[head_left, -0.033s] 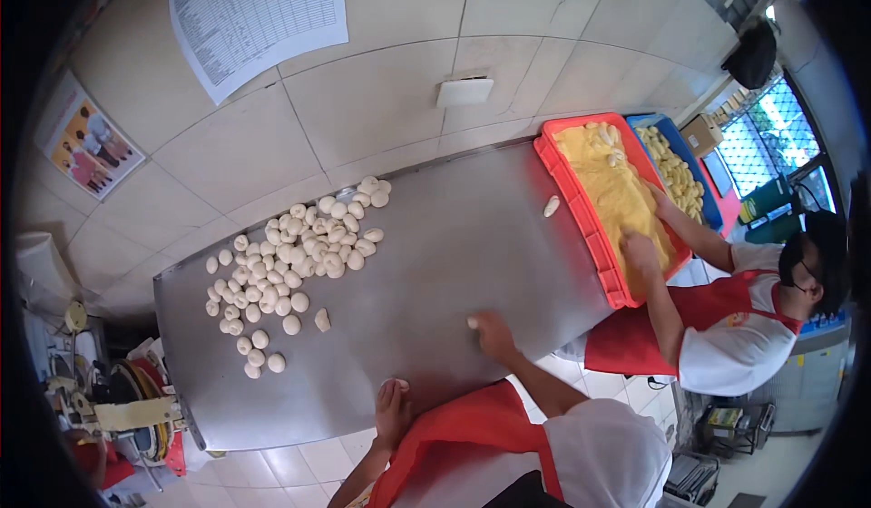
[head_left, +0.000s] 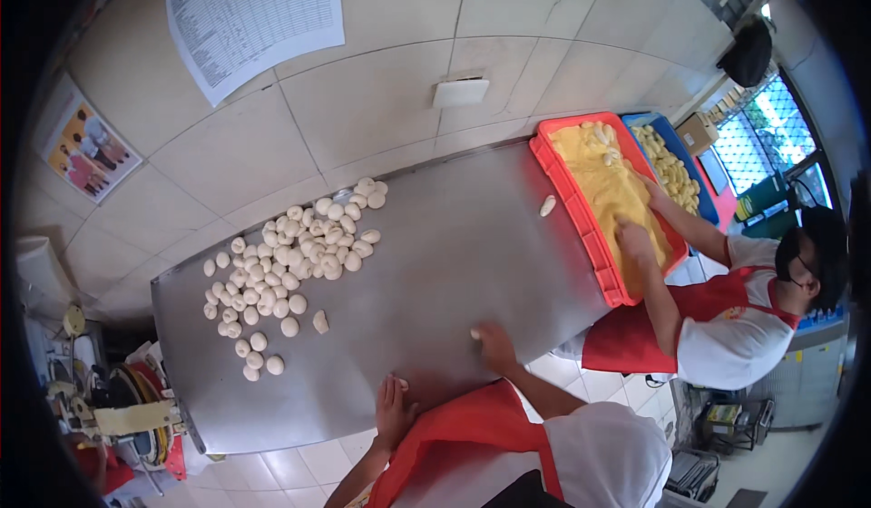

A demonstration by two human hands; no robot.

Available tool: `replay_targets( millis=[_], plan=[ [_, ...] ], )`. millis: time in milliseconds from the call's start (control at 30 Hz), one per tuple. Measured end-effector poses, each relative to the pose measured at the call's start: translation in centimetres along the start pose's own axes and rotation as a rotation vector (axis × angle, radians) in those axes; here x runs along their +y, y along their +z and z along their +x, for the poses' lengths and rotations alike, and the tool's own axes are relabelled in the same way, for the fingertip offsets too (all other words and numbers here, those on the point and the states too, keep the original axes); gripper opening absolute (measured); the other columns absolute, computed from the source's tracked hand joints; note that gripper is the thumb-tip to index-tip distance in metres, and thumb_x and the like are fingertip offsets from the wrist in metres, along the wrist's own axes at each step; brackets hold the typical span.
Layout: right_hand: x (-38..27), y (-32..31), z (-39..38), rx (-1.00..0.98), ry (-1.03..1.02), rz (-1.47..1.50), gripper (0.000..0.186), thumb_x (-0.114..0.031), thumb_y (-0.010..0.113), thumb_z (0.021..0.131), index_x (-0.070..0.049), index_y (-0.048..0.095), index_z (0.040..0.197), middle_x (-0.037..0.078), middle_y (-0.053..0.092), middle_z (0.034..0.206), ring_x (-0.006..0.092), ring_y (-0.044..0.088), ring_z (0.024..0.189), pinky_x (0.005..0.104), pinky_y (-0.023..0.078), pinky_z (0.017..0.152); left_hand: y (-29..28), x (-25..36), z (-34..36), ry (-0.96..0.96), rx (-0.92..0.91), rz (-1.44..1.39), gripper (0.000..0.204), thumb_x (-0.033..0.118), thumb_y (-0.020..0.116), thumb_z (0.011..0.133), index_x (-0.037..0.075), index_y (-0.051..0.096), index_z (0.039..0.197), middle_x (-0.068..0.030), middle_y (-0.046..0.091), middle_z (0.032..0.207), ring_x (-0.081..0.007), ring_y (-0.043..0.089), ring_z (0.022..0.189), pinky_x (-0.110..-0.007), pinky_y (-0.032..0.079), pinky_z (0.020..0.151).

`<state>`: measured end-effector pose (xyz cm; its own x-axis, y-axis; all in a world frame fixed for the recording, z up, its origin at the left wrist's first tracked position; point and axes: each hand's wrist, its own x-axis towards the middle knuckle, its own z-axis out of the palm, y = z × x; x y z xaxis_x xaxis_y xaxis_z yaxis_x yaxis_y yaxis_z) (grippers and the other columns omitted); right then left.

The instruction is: The person rolls small pieces of dough by hand on a stainless steel table and places them into a red tray containing a yellow powder.

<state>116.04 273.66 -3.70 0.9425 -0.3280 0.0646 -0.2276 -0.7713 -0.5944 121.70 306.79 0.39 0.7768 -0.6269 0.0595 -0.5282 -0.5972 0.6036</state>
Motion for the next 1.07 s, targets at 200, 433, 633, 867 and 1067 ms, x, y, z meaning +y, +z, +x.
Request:
replay_targets(
  millis=[200, 433, 633, 867, 1067],
  plan=[
    [-6.5, -0.5, 3.8, -0.195, 0.153, -0.408, 0.074, -0.053, 0.050, 0.095, -0.010, 0.032, 0.153, 0.026, 0.024, 0.158, 0.0392, 0.020, 0.148, 0.0586, 0.019, 0.117, 1.1, -0.5, 9.8, -0.032, -0.228, 0.285, 0.094, 0.059, 0.062, 0.086, 0.001, 0.029, 0.152, -0.0286, 0.019, 0.160, -0.0446, 0.015, 0.149, -0.059, 0.013, 0.120],
    [-6.5, -0.3, 25.5, -0.021, 0.174, -0.416, 0.074, -0.064, 0.042, 0.096, -0.017, 0.037, 0.153, 0.022, 0.027, 0.160, 0.0377, 0.023, 0.148, 0.0667, 0.016, 0.113, 1.0, 1.4, 27.8, -0.123, -0.241, 0.437, 0.093, 0.069, 0.047, 0.090, 0.008, 0.027, 0.156, -0.0221, 0.015, 0.164, -0.0387, 0.008, 0.152, -0.061, 0.006, 0.120],
    [-4.9, 0.0, 26.9, 0.015, 0.216, -0.402, 0.069, -0.061, 0.040, 0.098, -0.018, 0.039, 0.152, 0.020, 0.029, 0.160, 0.0365, 0.027, 0.147, 0.0581, 0.020, 0.117, 2.0, 2.5, 27.1, -0.153, -0.202, 0.424, 0.085, 0.061, 0.049, 0.093, 0.006, 0.029, 0.155, -0.0221, 0.017, 0.163, -0.0378, 0.013, 0.152, -0.055, 0.010, 0.122],
    [-6.6, 0.0, 9.8, -0.136, 0.331, -0.014, 0.058, -0.047, 0.053, 0.097, -0.003, 0.053, 0.134, 0.018, 0.054, 0.135, 0.0327, 0.051, 0.125, 0.0462, 0.044, 0.101, 2.0, 0.3, 15.5, -0.440, -0.297, -0.203, 0.065, 0.041, 0.067, 0.090, 0.003, 0.048, 0.140, -0.0254, 0.046, 0.143, -0.0406, 0.045, 0.132, -0.051, 0.040, 0.102],
    [-1.8, -1.3, 3.8, -0.217, 0.492, 1.884, 0.059, -0.042, 0.061, 0.093, 0.000, 0.051, 0.133, 0.015, 0.058, 0.128, 0.0282, 0.053, 0.123, 0.0438, 0.042, 0.106, 0.5, 13.0, 19.1, 0.177, -0.174, -0.286, 0.073, 0.050, 0.065, 0.090, 0.005, 0.045, 0.143, -0.0235, 0.049, 0.142, -0.0382, 0.048, 0.131, -0.047, 0.039, 0.109]
  ],
)
